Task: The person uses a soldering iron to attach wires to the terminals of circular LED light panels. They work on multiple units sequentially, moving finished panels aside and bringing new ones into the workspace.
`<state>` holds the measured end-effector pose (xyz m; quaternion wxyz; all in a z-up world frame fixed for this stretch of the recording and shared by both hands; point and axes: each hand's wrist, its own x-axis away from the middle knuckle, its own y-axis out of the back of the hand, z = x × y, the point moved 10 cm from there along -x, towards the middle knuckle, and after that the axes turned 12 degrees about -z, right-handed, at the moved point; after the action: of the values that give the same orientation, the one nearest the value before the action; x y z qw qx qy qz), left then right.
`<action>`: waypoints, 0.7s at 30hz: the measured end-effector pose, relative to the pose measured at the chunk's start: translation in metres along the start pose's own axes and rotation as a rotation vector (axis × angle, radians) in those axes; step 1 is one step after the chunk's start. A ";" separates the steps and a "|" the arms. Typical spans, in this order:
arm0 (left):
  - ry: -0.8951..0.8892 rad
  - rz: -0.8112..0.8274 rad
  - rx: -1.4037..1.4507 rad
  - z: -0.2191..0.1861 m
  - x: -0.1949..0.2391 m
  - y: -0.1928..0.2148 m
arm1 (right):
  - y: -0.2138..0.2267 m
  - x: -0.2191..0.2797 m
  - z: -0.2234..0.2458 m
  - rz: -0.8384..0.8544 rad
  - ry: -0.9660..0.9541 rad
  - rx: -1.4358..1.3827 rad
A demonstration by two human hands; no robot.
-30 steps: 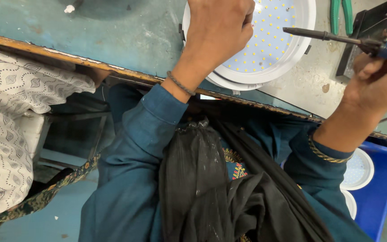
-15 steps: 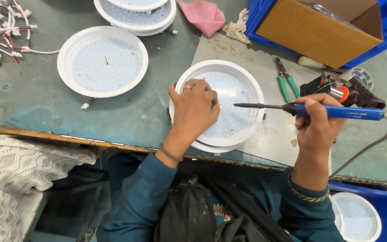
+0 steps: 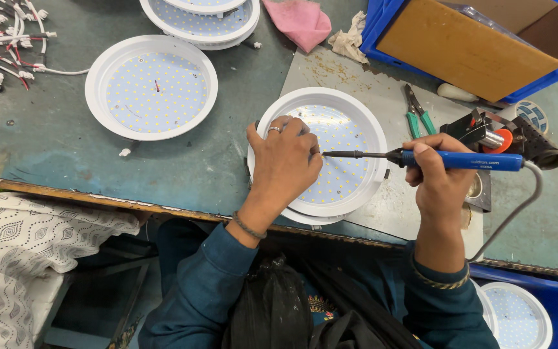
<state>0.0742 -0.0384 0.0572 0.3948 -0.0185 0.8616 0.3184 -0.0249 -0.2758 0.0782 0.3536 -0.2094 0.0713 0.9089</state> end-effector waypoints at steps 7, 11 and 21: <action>-0.018 -0.005 -0.009 -0.002 0.000 0.002 | 0.000 0.001 0.003 -0.001 0.006 -0.015; -0.018 -0.011 -0.006 -0.001 0.002 0.001 | 0.004 0.001 0.007 -0.025 0.016 0.000; -0.047 -0.040 -0.031 -0.004 0.002 0.002 | 0.000 0.000 0.004 -0.004 0.014 0.004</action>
<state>0.0692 -0.0386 0.0591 0.4207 -0.0344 0.8466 0.3243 -0.0262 -0.2748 0.0813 0.3554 -0.2151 0.0750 0.9065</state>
